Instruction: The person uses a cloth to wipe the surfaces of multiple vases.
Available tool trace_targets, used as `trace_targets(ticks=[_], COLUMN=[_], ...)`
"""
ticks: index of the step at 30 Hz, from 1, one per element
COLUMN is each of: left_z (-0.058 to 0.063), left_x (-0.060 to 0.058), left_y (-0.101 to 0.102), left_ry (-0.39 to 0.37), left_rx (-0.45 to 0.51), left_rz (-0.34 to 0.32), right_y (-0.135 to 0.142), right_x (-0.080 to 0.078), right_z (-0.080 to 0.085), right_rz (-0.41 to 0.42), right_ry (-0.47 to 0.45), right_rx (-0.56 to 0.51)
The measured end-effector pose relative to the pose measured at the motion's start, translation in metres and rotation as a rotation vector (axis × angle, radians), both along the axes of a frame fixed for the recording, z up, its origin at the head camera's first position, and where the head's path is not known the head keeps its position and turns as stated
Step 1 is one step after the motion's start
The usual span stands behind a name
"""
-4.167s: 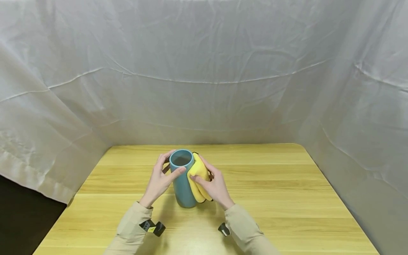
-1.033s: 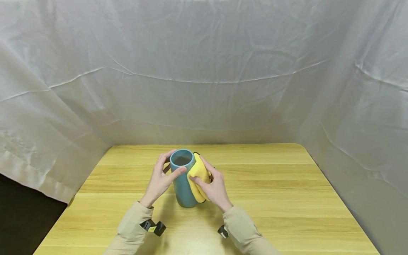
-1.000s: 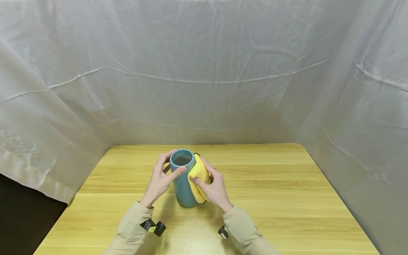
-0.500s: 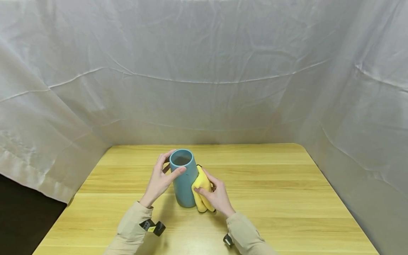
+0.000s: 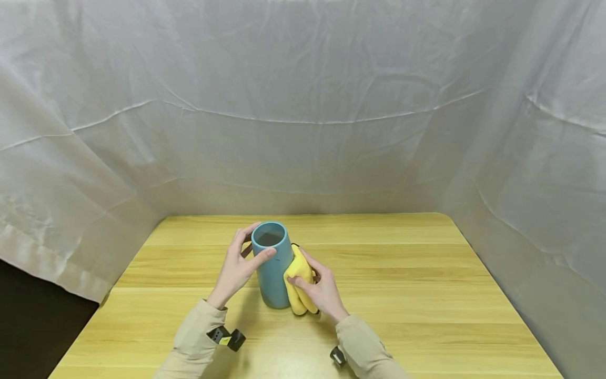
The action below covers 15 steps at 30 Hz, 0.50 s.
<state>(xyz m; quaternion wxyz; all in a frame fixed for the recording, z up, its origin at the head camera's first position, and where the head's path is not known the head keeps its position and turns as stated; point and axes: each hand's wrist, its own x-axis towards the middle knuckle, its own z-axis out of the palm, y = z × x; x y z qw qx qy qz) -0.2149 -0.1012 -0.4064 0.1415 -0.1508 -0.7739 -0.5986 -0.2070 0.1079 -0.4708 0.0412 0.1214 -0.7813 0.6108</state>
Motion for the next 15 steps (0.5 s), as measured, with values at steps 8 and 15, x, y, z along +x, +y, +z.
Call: trace_targets(ticks=[8, 15], left_z=[0.000, 0.000], left_x=[0.000, 0.000], left_y=[0.001, 0.001], left_ry=[-0.001, 0.001], left_rx=[-0.002, 0.010], left_rz=[0.007, 0.006], right_y=[-0.007, -0.012], right_x=[-0.001, -0.003], right_z=[0.029, 0.057], right_rz=[-0.038, -0.036], right_ry=[0.067, 0.167], right_rx=[-0.003, -0.002])
